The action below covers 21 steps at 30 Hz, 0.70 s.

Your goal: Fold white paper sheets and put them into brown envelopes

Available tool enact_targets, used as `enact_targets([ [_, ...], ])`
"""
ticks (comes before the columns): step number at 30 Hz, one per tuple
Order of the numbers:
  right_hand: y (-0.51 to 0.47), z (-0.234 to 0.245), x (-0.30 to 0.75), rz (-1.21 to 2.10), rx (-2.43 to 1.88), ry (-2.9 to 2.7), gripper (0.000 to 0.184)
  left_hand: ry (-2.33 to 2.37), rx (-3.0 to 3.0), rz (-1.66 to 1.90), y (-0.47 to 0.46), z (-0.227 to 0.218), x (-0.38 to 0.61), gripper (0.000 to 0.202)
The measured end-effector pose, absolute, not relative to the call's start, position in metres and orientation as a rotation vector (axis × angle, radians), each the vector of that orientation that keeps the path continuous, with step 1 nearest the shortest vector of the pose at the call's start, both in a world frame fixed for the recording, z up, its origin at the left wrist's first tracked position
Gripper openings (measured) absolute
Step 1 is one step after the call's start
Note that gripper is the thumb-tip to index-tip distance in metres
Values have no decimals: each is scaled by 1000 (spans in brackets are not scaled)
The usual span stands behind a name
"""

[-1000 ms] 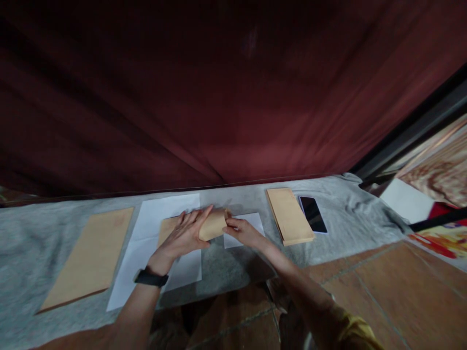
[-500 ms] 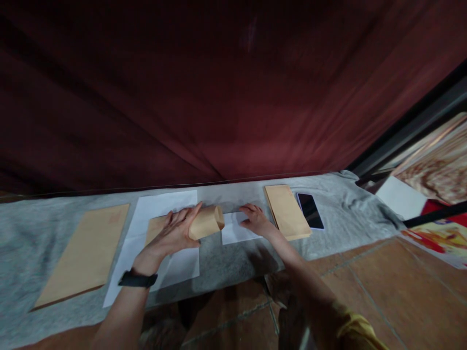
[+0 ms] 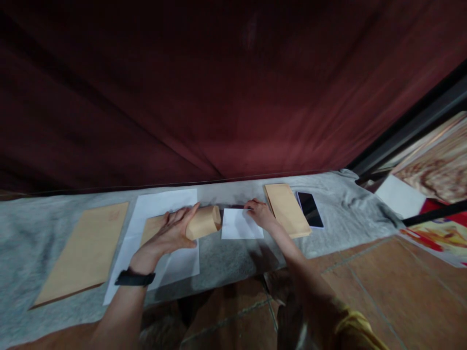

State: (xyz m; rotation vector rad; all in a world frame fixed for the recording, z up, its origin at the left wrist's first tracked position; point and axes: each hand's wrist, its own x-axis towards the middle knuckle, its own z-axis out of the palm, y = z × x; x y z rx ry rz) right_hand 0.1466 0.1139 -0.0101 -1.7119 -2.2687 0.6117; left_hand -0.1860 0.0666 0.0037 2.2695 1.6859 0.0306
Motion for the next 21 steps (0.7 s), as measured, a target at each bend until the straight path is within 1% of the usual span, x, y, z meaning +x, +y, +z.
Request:
enact_targets([
  [5, 111, -10, 143, 487, -1836, -2269, 23, 1682, 2287, 56, 65, 3, -181, 114],
  [11, 90, -15, 148, 400, -2144, -2038, 37, 1713, 2272, 20, 66, 8, -186, 114],
  [16, 70, -15, 149, 270, -2249, -1949, 55, 1717, 2295, 34, 66, 3, -189, 115],
  [19, 66, -13, 150, 317, -2251, -1998, 54, 1727, 2286, 12, 67, 1, -189, 116],
  [21, 68, -14, 152, 384, -2218, -2030, 50, 1739, 2270, -17, 68, 2, -189, 116],
])
